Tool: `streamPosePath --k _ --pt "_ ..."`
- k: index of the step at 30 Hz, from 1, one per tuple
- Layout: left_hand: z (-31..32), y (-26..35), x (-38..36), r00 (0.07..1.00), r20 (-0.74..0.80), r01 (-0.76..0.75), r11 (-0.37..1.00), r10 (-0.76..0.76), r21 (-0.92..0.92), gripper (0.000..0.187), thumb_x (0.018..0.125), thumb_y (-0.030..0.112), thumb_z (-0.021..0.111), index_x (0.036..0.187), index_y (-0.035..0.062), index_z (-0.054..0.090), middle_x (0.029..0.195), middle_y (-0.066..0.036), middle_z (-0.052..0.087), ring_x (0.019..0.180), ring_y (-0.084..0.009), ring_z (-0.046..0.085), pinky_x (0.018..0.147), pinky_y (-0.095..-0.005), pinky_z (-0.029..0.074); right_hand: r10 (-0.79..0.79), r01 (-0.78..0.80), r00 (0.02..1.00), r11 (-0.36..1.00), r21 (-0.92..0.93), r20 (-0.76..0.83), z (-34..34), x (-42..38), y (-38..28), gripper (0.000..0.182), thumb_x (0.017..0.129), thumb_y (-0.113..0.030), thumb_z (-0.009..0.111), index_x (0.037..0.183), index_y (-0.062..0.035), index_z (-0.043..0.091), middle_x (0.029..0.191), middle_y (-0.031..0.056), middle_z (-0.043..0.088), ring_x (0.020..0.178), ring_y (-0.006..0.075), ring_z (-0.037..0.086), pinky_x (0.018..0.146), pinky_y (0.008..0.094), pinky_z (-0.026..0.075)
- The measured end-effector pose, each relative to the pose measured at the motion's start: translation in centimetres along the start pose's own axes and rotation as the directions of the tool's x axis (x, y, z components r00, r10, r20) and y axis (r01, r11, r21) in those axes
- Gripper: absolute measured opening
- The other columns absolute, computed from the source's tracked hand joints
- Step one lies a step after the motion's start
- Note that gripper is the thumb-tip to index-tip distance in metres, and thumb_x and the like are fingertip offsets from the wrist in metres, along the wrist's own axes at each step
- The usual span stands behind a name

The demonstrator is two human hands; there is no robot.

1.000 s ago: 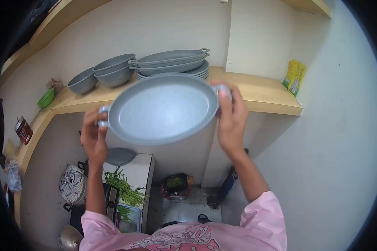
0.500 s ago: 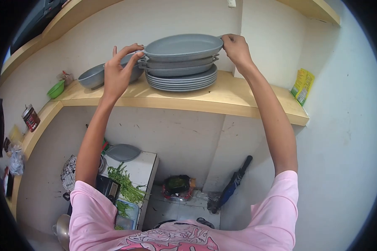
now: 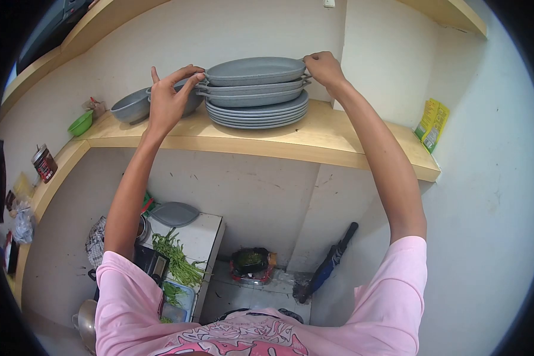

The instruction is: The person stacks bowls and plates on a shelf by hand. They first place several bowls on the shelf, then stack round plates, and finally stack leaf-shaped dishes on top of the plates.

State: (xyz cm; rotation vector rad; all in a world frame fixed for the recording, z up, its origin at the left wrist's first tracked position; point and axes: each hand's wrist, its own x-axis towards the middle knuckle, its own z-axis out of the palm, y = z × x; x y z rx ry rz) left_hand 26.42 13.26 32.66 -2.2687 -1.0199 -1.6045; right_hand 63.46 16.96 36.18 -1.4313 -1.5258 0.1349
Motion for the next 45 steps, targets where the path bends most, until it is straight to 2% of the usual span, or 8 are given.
streamPosePath --k 2,5,11,28,34,37,41,45 --pt "0.1 -0.2 0.1 1.000 -0.007 -0.013 1.000 0.013 -0.009 0.029 0.099 0.034 0.069 0.109 0.0086 0.080 0.102 -0.004 0.080 0.090 -0.0221 0.075 0.126 -0.0612 -0.005 0.029 -0.029 0.999 1.000 -0.004 0.020 0.2 -0.1 0.2 0.047 0.096 -0.028 0.057 0.125 0.0065 0.070 0.121 0.0236 0.072 0.117 0.0326 0.065 0.104 0.0421 0.047" --pt "-0.3 -0.1 0.1 1.000 0.026 -0.014 1.000 0.014 -0.014 0.028 0.099 0.031 0.070 0.110 0.0075 0.080 0.101 -0.006 0.080 0.094 -0.0202 0.075 0.125 -0.0529 0.022 0.066 -0.066 0.996 0.998 -0.005 0.067 0.3 -0.8 -0.2 0.046 0.100 -0.026 0.054 0.127 0.0072 0.069 0.124 0.0221 0.070 0.122 0.0303 0.062 0.110 0.0411 0.042" --pt "-0.4 0.0 -0.2 0.997 0.034 0.071 0.990 -0.067 -0.125 0.028 0.097 0.027 0.072 0.112 0.0045 0.079 0.102 -0.010 0.080 0.099 -0.0169 0.074 0.085 -0.0304 0.054 0.068 -0.068 0.996 0.998 -0.001 0.063 0.7 -1.3 0.0 0.045 0.099 -0.026 0.053 0.124 0.0071 0.071 0.118 0.0191 0.072 0.114 0.0268 0.064 0.107 0.0397 0.045" --pt "-0.9 0.0 0.0 0.991 0.110 0.091 0.989 -0.079 -0.115 0.032 0.097 0.031 0.072 0.113 0.0044 0.080 0.106 -0.011 0.080 0.103 -0.0202 0.074 0.095 -0.0338 0.053 0.043 -0.039 0.997 0.997 -0.067 0.058 0.5 -1.0 0.8 0.049 0.096 -0.030 0.057 0.126 0.0071 0.069 0.121 0.0248 0.072 0.119 0.0362 0.066 0.105 0.0437 0.048" --pt "-0.7 -0.4 0.1 0.989 0.119 0.099 0.992 -0.090 -0.075 0.033 0.097 0.033 0.072 0.112 0.0052 0.080 0.106 -0.011 0.080 0.102 -0.0203 0.074 0.092 -0.0332 0.053 0.041 -0.038 0.998 0.997 -0.067 0.042 0.9 -0.5 1.1 0.047 0.098 -0.032 0.055 0.116 0.0085 0.072 0.086 0.0063 0.062 0.075 0.0159 0.049 0.070 0.0330 0.043" --pt "-0.8 -0.4 0.1 0.991 0.113 0.083 0.994 -0.075 -0.069 0.033 0.098 0.033 0.071 0.113 0.0056 0.080 0.106 -0.011 0.080 0.100 -0.0198 0.074 0.089 -0.0330 0.054 0.122 -0.115 0.988 0.990 -0.078 0.099 0.5 -0.1 0.9 0.053 0.095 -0.033 0.058 0.126 0.0093 0.068 0.124 0.0274 0.069 0.123 0.0383 0.063 0.107 0.0470 0.046" --pt "-0.3 -1.0 0.1 0.998 0.060 0.031 0.997 -0.026 -0.072 0.029 0.097 0.034 0.072 0.107 0.0085 0.082 0.100 -0.013 0.080 0.072 -0.0187 0.069 0.078 -0.0317 0.055 0.112 -0.102 0.986 0.991 -0.087 0.126 0.2 -0.3 0.6 0.055 0.095 -0.034 0.057 0.126 0.0101 0.067 0.125 0.0280 0.068 0.124 0.0392 0.062 0.108 0.0467 0.045" --pt "-0.5 -1.1 0.1 0.996 0.072 -0.047 0.997 0.051 -0.053 0.033 0.099 0.031 0.069 0.120 0.0062 0.077 0.109 -0.015 0.078 0.105 -0.0241 0.074 0.111 -0.0384 0.044 0.056 -0.045 0.995 0.990 -0.135 0.081 -0.1 -1.2 0.0 0.054 0.097 -0.040 0.059 0.124 0.0061 0.070 0.108 0.0162 0.069 0.097 0.0250 0.058 0.088 0.0362 0.047"
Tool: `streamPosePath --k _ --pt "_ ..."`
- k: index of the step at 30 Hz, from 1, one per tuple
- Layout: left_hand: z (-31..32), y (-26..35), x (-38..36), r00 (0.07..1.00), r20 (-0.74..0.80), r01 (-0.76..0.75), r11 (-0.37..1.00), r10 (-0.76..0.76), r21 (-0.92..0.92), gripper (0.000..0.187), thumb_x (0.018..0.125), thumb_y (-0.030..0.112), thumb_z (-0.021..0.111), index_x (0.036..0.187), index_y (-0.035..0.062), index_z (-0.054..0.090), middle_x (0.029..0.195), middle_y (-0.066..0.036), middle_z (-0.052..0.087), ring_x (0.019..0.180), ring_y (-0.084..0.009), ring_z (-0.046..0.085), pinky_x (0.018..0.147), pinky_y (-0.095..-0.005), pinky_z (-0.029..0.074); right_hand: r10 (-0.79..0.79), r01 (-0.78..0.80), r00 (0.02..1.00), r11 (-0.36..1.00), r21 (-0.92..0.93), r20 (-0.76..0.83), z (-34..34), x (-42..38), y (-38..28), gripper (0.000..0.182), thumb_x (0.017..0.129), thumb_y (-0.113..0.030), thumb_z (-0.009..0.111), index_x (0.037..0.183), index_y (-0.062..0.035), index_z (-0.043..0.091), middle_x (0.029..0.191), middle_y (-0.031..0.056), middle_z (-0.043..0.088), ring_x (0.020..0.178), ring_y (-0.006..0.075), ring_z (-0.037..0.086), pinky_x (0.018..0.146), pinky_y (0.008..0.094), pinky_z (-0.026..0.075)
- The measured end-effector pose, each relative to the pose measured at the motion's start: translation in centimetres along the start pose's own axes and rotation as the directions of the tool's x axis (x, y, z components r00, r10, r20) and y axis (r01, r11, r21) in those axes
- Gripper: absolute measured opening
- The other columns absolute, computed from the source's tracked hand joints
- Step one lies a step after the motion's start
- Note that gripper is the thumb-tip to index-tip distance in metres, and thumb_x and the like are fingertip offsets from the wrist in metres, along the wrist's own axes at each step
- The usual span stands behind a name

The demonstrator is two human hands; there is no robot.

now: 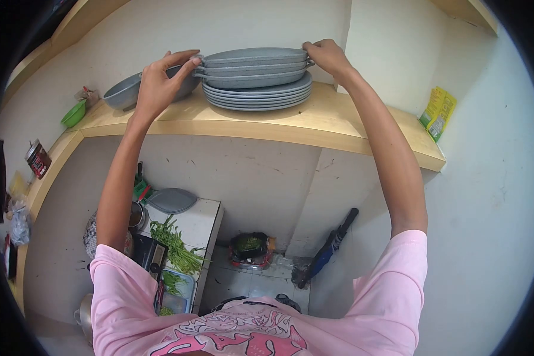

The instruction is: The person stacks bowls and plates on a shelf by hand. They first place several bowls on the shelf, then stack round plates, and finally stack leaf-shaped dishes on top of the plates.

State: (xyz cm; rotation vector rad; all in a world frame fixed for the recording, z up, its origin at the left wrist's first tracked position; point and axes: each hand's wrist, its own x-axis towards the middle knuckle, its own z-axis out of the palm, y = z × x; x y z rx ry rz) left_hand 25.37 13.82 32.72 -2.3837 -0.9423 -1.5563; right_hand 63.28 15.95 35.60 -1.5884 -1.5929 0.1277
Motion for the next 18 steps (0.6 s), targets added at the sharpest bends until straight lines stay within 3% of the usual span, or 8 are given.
streamPosePath --k 1,4,8,11,13,15,16,18 --pt "0.0 -0.1 -0.2 0.998 -0.047 -0.041 0.999 0.041 -0.002 0.033 0.099 0.030 0.068 0.121 0.0067 0.076 0.109 -0.015 0.078 0.102 -0.0277 0.075 0.117 -0.0420 0.040 -0.023 0.022 0.998 1.000 -0.019 -0.051 0.1 -0.2 0.0 0.054 0.098 -0.043 0.059 0.122 0.0039 0.072 0.100 0.0103 0.070 0.084 0.0178 0.056 0.078 0.0312 0.048" --pt "-0.5 0.5 -1.7 0.971 -0.210 -0.116 0.993 0.112 -0.005 0.032 0.100 0.026 0.069 0.124 0.0064 0.074 0.114 -0.016 0.077 0.103 -0.0293 0.075 0.117 -0.0426 0.043 -0.172 0.189 0.949 0.981 0.038 -0.265 -1.3 -3.8 -2.0 0.056 0.097 -0.045 0.063 0.121 0.0046 0.071 0.116 0.0194 0.072 0.115 0.0309 0.065 0.104 0.0406 0.048" --pt "-1.4 2.1 -8.5 0.934 -0.352 -0.017 0.975 -0.064 -0.224 0.026 0.100 0.016 0.068 0.121 0.0025 0.074 0.118 -0.016 0.075 0.106 -0.0237 0.072 0.103 -0.0360 0.051 -0.247 0.485 0.756 0.833 0.266 -0.606 -0.5 -15.5 -5.9 0.035 0.104 -0.027 0.058 0.117 0.0024 0.073 0.108 0.0087 0.073 0.091 0.0159 0.063 0.085 0.0294 0.050" --pt "-0.3 0.9 -17.2 0.929 -0.297 0.112 0.935 -0.218 -0.336 0.021 0.102 0.009 0.064 0.117 -0.0021 0.073 0.109 -0.013 0.075 0.100 -0.0193 0.069 0.091 -0.0325 0.053 -0.188 0.607 0.679 0.687 0.399 -0.709 5.4 -24.3 -4.1 0.027 0.106 -0.016 0.048 0.096 0.0029 0.064 0.081 0.0059 0.059 0.075 0.0114 0.047 0.069 0.0265 0.040" --pt "0.6 0.0 -23.1 0.902 -0.165 0.298 0.853 -0.398 -0.428 0.021 0.102 0.009 0.064 0.118 -0.0028 0.072 0.109 -0.012 0.074 0.096 -0.0177 0.069 0.089 -0.0312 0.053 -0.209 0.489 0.790 0.781 0.389 -0.576 11.1 -29.4 -2.2 0.026 0.105 -0.014 0.046 0.094 0.0005 0.065 0.084 0.0070 0.060 0.075 0.0139 0.050 0.069 0.0277 0.042" --pt "1.9 -1.5 -29.3 0.800 -0.040 0.504 0.706 -0.599 -0.498 0.023 0.103 0.011 0.064 0.119 -0.0023 0.072 0.111 -0.012 0.074 0.094 -0.0159 0.069 0.085 -0.0294 0.054 -0.062 0.153 0.983 0.804 0.575 -0.176 17.3 -32.4 -0.4 0.019 0.105 -0.013 0.056 0.102 0.0006 0.069 0.090 0.0060 0.065 0.078 0.0127 0.056 0.073 0.0276 0.046" --pt "2.3 -2.3 -32.5 0.736 0.009 0.584 0.629 -0.677 -0.513 0.024 0.103 0.013 0.064 0.120 -0.0018 0.072 0.112 -0.011 0.074 0.093 -0.0155 0.070 0.084 -0.0286 0.055 0.058 -0.105 0.994 0.740 0.664 0.093 20.3 -33.8 0.5 0.017 0.105 -0.013 0.059 0.106 0.0007 0.070 0.092 0.0050 0.067 0.079 0.0116 0.058 0.074 0.0272 0.048" --pt "2.0 -3.7 -38.6 0.649 0.105 0.709 0.549 -0.754 -0.443 0.026 0.104 0.016 0.063 0.123 -0.0001 0.071 0.112 -0.010 0.074 0.090 -0.0154 0.071 0.081 -0.0285 0.056 0.095 -0.259 0.954 0.736 0.625 0.283 25.5 -37.5 2.8 0.019 0.105 -0.016 0.060 0.110 0.0009 0.069 0.093 0.0034 0.067 0.084 0.0102 0.060 0.077 0.0269 0.049"
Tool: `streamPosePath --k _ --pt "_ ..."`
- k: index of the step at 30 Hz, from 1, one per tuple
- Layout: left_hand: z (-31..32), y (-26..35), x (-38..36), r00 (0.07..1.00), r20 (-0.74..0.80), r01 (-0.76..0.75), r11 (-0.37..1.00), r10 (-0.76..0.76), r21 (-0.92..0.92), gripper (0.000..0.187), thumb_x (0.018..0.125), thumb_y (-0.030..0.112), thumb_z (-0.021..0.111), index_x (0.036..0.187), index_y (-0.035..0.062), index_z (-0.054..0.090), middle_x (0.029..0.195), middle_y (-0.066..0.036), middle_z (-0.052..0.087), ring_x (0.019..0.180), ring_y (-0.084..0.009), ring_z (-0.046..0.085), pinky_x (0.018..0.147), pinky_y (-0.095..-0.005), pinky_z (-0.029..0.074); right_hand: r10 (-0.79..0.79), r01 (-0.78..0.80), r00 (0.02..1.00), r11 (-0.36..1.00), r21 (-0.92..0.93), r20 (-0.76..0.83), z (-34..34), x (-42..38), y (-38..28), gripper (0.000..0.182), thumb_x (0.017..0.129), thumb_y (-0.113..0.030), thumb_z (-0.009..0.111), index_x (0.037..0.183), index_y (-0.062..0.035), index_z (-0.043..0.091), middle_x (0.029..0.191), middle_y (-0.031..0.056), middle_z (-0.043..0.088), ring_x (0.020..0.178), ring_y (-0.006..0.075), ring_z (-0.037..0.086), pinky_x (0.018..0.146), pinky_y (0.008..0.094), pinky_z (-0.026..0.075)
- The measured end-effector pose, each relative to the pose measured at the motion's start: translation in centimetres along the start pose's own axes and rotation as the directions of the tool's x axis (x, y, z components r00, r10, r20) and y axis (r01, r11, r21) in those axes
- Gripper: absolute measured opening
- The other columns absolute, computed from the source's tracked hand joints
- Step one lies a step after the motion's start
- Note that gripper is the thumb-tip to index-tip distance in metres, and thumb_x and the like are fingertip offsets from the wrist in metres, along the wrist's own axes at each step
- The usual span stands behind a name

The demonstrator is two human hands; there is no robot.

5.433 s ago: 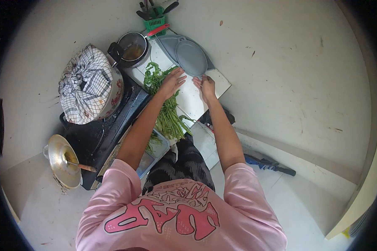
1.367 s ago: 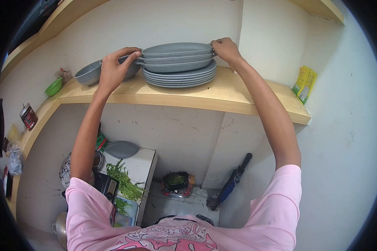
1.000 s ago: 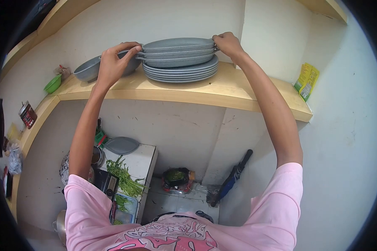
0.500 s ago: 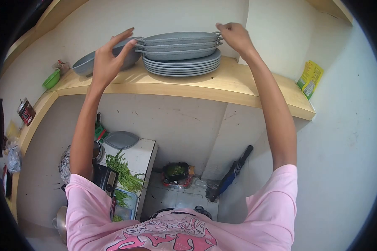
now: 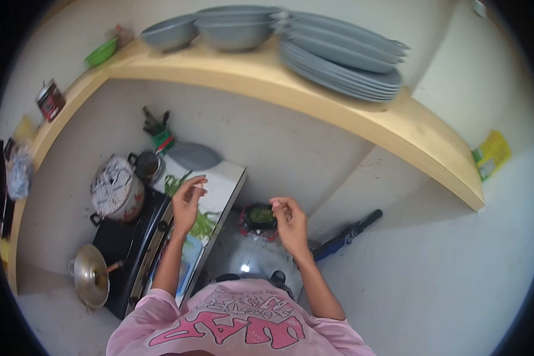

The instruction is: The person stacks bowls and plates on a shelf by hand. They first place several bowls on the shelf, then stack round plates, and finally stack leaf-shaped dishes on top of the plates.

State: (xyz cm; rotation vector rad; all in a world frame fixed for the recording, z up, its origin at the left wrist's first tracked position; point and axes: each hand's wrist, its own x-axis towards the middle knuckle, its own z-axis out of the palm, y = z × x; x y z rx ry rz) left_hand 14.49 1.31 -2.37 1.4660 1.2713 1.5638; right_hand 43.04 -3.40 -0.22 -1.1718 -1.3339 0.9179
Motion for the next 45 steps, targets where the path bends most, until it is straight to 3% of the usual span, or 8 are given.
streamPosePath --k 4,9,20,23,26,38,40,45 --pt "-5.4 -6.5 -6.0 0.972 -0.041 0.235 0.968 -0.232 0.083 0.029 0.105 0.019 0.063 0.128 0.0029 0.070 0.112 -0.010 0.075 0.089 -0.0153 0.072 0.081 -0.0286 0.057 0.199 -0.196 0.934 0.980 -0.040 0.296 4.6 -2.9 3.4 0.022 0.106 -0.018 0.061 0.113 0.0006 0.069 0.095 0.0042 0.068 0.089 0.0112 0.064 0.083 0.0274 0.051" --pt "-11.2 -11.5 -11.9 0.913 -0.102 0.400 0.916 -0.395 0.034 0.032 0.107 0.023 0.060 0.130 0.0025 0.068 0.112 -0.009 0.075 0.093 -0.0140 0.068 0.085 -0.0296 0.055 0.266 -0.234 0.877 0.964 -0.126 0.401 10.6 -5.2 6.2 0.020 0.103 -0.014 0.062 0.113 0.0007 0.070 0.095 0.0052 0.072 0.087 0.0113 0.068 0.077 0.0279 0.053" --pt "-19.1 -14.9 -18.8 0.843 -0.136 0.524 0.851 -0.520 -0.007 0.029 0.107 0.019 0.059 0.129 0.0015 0.067 0.106 -0.007 0.077 0.089 -0.0115 0.068 0.081 -0.0263 0.053 0.214 -0.034 0.725 0.960 -0.277 0.654 21.2 -8.4 8.6 0.019 0.100 -0.010 0.061 0.115 -0.0005 0.070 0.098 0.0092 0.073 0.090 0.0155 0.069 0.072 0.0299 0.054" --pt "-19.3 -16.2 -19.1 0.807 -0.132 0.576 0.817 -0.575 -0.034 0.030 0.109 0.022 0.057 0.130 0.0024 0.065 0.109 -0.008 0.075 0.091 -0.0123 0.068 0.083 -0.0272 0.053 0.255 -0.070 0.705 0.953 -0.293 0.662 21.9 -7.7 10.0 0.019 0.098 -0.009 0.063 0.113 0.0012 0.069 0.100 0.0142 0.073 0.090 0.0219 0.072 0.073 0.0339 0.055" --pt "-18.7 -16.7 -17.8 0.769 -0.134 0.623 0.780 -0.625 -0.061 0.029 0.108 0.022 0.057 0.130 0.0029 0.065 0.107 -0.007 0.075 0.090 -0.0120 0.068 0.081 -0.0267 0.053 0.315 -0.133 0.725 0.936 -0.325 0.612 22.3 -6.4 11.5 0.018 0.096 -0.007 0.064 0.111 0.0019 0.069 0.099 0.0149 0.073 0.088 0.0233 0.072 0.075 0.0345 0.056" --pt "-16.1 -25.3 -2.3 0.794 -0.067 0.603 0.797 -0.604 -0.045 0.033 0.108 0.022 0.059 0.131 -0.0004 0.059 0.099 -0.011 0.074 0.083 -0.0145 0.070 0.074 -0.0303 0.057 0.168 0.116 0.761 0.915 -0.387 0.627 25.0 7.5 27.5 0.015 0.094 -0.007 0.064 0.104 0.0026 0.068 0.100 0.0211 0.070 0.085 0.0335 0.069 0.077 0.0428 0.055" --pt "-15.1 -27.2 1.5 0.800 -0.080 0.591 0.804 -0.595 -0.069 0.032 0.107 0.022 0.061 0.128 -0.0018 0.060 0.096 -0.012 0.074 0.080 -0.0144 0.070 0.072 -0.0294 0.057 0.122 0.180 0.817 0.874 -0.452 0.563 25.5 12.1 29.2 0.017 0.094 -0.010 0.065 0.106 0.0020 0.068 0.102 0.0216 0.069 0.087 0.0346 0.070 0.078 0.0440 0.054" --pt "-13.0 -35.7 10.6 0.796 -0.081 0.578 0.793 -0.600 -0.195 0.032 0.105 0.025 0.064 0.118 -0.0041 0.060 0.094 -0.013 0.073 0.070 -0.0139 0.068 0.067 -0.0286 0.056 0.110 0.046 0.950 0.878 -0.477 0.294 28.0 22.4 32.5 0.026 0.095 -0.012 0.065 0.117 0.0016 0.066 0.115 0.0223 0.066 0.097 0.0397 0.068 0.086 0.0443 0.055"
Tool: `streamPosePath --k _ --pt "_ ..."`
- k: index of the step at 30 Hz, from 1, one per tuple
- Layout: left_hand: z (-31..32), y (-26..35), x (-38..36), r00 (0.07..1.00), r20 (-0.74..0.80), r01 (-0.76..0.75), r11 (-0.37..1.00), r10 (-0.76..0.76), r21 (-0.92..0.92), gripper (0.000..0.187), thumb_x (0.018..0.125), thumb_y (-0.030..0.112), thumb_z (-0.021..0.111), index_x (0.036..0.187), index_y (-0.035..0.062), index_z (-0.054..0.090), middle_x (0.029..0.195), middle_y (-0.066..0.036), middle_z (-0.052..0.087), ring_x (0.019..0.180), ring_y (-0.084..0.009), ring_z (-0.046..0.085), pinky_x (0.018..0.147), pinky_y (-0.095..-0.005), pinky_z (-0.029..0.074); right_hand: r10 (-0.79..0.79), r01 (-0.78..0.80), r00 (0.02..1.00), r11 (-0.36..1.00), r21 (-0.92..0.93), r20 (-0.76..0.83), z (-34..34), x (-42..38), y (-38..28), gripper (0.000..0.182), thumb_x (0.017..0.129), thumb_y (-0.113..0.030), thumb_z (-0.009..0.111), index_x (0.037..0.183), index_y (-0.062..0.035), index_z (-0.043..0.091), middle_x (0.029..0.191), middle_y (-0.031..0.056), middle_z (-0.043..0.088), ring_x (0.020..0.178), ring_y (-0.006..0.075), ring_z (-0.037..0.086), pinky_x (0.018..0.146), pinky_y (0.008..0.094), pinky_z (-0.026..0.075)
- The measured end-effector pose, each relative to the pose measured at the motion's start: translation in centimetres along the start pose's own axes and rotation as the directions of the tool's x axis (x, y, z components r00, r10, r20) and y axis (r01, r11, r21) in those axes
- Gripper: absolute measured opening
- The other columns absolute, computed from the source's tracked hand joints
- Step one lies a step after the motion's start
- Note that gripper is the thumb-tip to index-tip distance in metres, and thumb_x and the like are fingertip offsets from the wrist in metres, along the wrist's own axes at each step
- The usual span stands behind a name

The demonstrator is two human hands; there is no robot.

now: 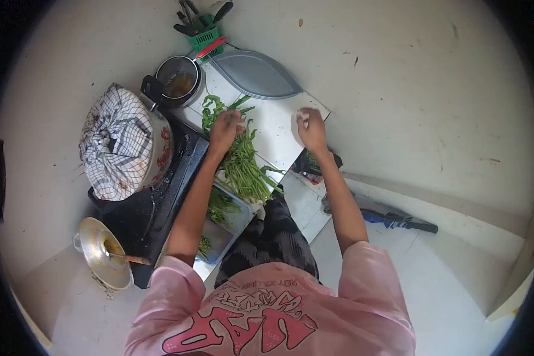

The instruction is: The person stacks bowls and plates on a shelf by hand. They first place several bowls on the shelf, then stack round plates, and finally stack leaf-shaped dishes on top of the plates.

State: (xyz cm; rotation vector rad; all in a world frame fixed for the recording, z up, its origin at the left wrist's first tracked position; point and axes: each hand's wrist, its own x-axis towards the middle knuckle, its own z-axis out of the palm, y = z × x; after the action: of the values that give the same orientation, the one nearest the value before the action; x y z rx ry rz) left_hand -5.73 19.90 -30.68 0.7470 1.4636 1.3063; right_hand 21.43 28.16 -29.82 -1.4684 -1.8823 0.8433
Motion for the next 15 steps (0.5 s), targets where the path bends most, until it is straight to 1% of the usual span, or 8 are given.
streamPosePath --k 2,3,5,7,9,13,14,15 --pt "0.2 -0.5 3.7 0.999 -0.023 0.023 1.000 -0.023 0.013 0.035 0.104 0.028 0.066 0.114 -0.0053 0.060 0.091 -0.014 0.073 0.066 -0.0143 0.068 0.064 -0.0291 0.056 -0.048 0.041 0.995 0.996 -0.080 -0.082 0.7 3.3 0.5 0.030 0.096 -0.013 0.065 0.122 0.0013 0.065 0.123 0.0232 0.063 0.102 0.0413 0.067 0.091 0.0447 0.055" --pt "0.3 -0.8 5.3 0.997 -0.047 0.055 0.998 -0.053 0.038 0.037 0.103 0.030 0.067 0.111 -0.0058 0.061 0.089 -0.014 0.073 0.065 -0.0146 0.069 0.063 -0.0294 0.057 -0.091 0.080 0.992 0.988 -0.134 -0.081 1.4 4.7 0.9 0.031 0.096 -0.013 0.065 0.124 0.0011 0.064 0.125 0.0236 0.062 0.104 0.0415 0.067 0.093 0.0449 0.054" --pt "0.6 -1.6 7.9 0.992 -0.092 0.089 0.993 -0.082 0.083 0.040 0.102 0.033 0.068 0.105 -0.0060 0.061 0.083 -0.014 0.073 0.063 -0.0159 0.070 0.062 -0.0304 0.057 -0.179 0.154 0.981 0.955 -0.254 -0.079 1.8 7.1 2.3 0.035 0.096 -0.014 0.066 0.127 0.0007 0.064 0.129 0.0243 0.060 0.107 0.0419 0.066 0.096 0.0453 0.053" --pt "0.8 -2.3 9.6 0.988 -0.132 0.093 0.987 -0.075 0.134 0.042 0.100 0.036 0.070 0.098 -0.0053 0.062 0.077 -0.015 0.073 0.062 -0.0177 0.072 0.062 -0.0317 0.057 -0.151 0.146 0.989 0.947 -0.288 0.005 2.0 8.4 2.7 0.038 0.095 -0.015 0.067 0.129 0.0010 0.063 0.127 0.0238 0.061 0.114 0.0418 0.064 0.099 0.0475 0.053" --pt "0.9 -2.6 10.9 0.988 -0.151 0.067 0.964 -0.029 0.256 0.043 0.099 0.038 0.070 0.090 -0.0026 0.063 0.073 -0.017 0.072 0.061 -0.0222 0.073 0.064 -0.0358 0.058 -0.104 0.124 0.992 0.933 -0.339 0.076 2.4 9.7 2.3 0.039 0.094 -0.015 0.067 0.129 0.0011 0.063 0.128 0.0226 0.061 0.117 0.0413 0.062 0.099 0.0485 0.053" --pt "-0.1 -3.4 13.7 0.988 -0.123 -0.029 0.894 0.094 0.447 0.047 0.097 0.042 0.070 0.078 0.0004 0.062 0.073 -0.021 0.071 0.066 -0.0348 0.073 0.070 -0.0450 0.058 -0.063 0.094 0.995 0.883 -0.460 0.082 2.4 10.2 0.7 0.035 0.093 -0.013 0.068 0.125 0.0008 0.063 0.127 0.0200 0.061 0.116 0.0396 0.063 0.096 0.0496 0.056" --pt "-0.4 -4.6 15.3 0.983 -0.140 -0.039 0.875 0.122 0.483 0.050 0.095 0.045 0.071 0.075 -0.0002 0.062 0.076 -0.022 0.072 0.075 -0.0422 0.073 0.075 -0.0491 0.058 -0.071 0.101 0.994 0.851 -0.515 0.078 2.5 10.2 -0.1 0.034 0.092 -0.012 0.069 0.123 0.0004 0.063 0.127 0.0195 0.061 0.115 0.0390 0.064 0.095 0.0491 0.057" --pt "-0.4 -4.1 15.5 0.984 -0.133 -0.033 0.857 0.117 0.514 0.050 0.095 0.045 0.071 0.076 -0.0007 0.063 0.077 -0.023 0.072 0.078 -0.0425 0.073 0.076 -0.0492 0.057 -0.081 0.110 0.994 0.815 -0.568 0.076 2.5 10.2 -0.4 0.033 0.091 -0.011 0.070 0.121 -0.0001 0.063 0.127 0.0190 0.061 0.114 0.0385 0.064 0.093 0.0487 0.058"
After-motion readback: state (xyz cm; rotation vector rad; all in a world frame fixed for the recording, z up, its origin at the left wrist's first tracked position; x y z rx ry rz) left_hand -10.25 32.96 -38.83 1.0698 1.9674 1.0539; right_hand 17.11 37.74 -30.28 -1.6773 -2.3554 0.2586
